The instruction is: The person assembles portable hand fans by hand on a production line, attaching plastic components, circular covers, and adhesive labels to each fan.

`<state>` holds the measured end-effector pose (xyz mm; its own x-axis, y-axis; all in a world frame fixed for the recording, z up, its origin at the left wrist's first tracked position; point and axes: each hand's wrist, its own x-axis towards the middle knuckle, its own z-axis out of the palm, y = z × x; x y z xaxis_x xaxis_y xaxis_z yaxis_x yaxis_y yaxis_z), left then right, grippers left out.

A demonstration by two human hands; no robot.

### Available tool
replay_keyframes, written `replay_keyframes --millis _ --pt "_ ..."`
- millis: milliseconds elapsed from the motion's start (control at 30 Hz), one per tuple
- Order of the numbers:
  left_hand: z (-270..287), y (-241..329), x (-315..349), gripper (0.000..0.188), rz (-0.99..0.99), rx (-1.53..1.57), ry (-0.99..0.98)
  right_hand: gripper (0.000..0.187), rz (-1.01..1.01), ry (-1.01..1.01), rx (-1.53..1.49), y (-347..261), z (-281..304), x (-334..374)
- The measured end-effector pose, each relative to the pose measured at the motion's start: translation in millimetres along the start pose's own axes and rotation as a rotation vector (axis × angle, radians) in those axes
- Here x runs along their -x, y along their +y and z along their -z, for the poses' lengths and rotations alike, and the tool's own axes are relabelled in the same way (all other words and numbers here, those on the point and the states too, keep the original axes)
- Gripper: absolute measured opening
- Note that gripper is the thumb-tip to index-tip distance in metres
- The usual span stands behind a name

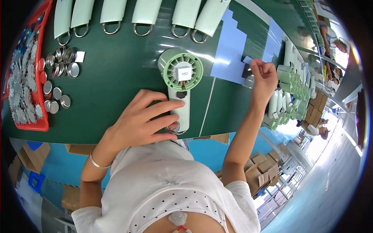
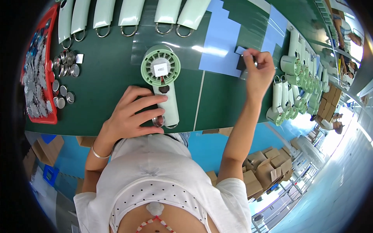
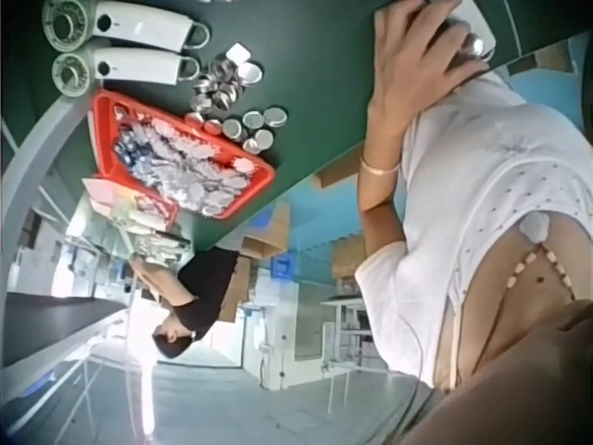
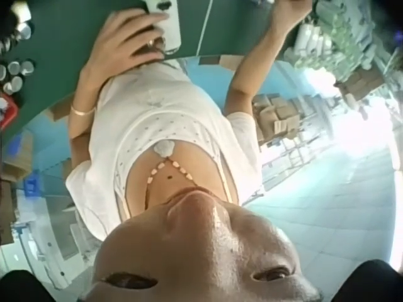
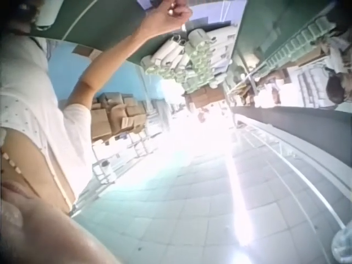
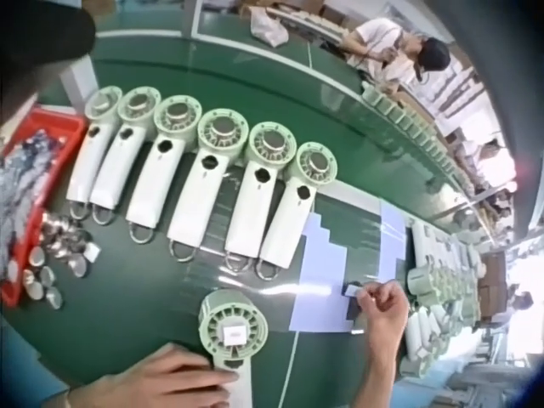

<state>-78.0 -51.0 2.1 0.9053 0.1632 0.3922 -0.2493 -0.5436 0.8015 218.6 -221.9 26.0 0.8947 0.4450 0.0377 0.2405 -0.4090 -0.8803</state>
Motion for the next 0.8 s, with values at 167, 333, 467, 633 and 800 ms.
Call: replay_keyframes --millis 167,333,467,633,800 --pt "0 2 -3 0.04 0.031 0.019 0.014 0.037 -0.103 -0.125 -0.104 -41 2 8" --pt "-1 1 1 0.041 0.021 0.016 0.03 0.037 -0.111 -0.364 -0.19 -93 -33 37" --pt "0 1 0 0.045 0.026 0.031 0.015 0.038 -0.064 -0.463 -0.208 -109 -59 51" --pt "-1 0 1 0.046 0.025 0.039 0.021 0.038 -0.033 -0.495 -0.193 -110 -70 55" --pt "-2 -1 3 0.048 0.018 0.044 0.031 0.039 -0.027 -0.497 -0.181 -111 -79 58"
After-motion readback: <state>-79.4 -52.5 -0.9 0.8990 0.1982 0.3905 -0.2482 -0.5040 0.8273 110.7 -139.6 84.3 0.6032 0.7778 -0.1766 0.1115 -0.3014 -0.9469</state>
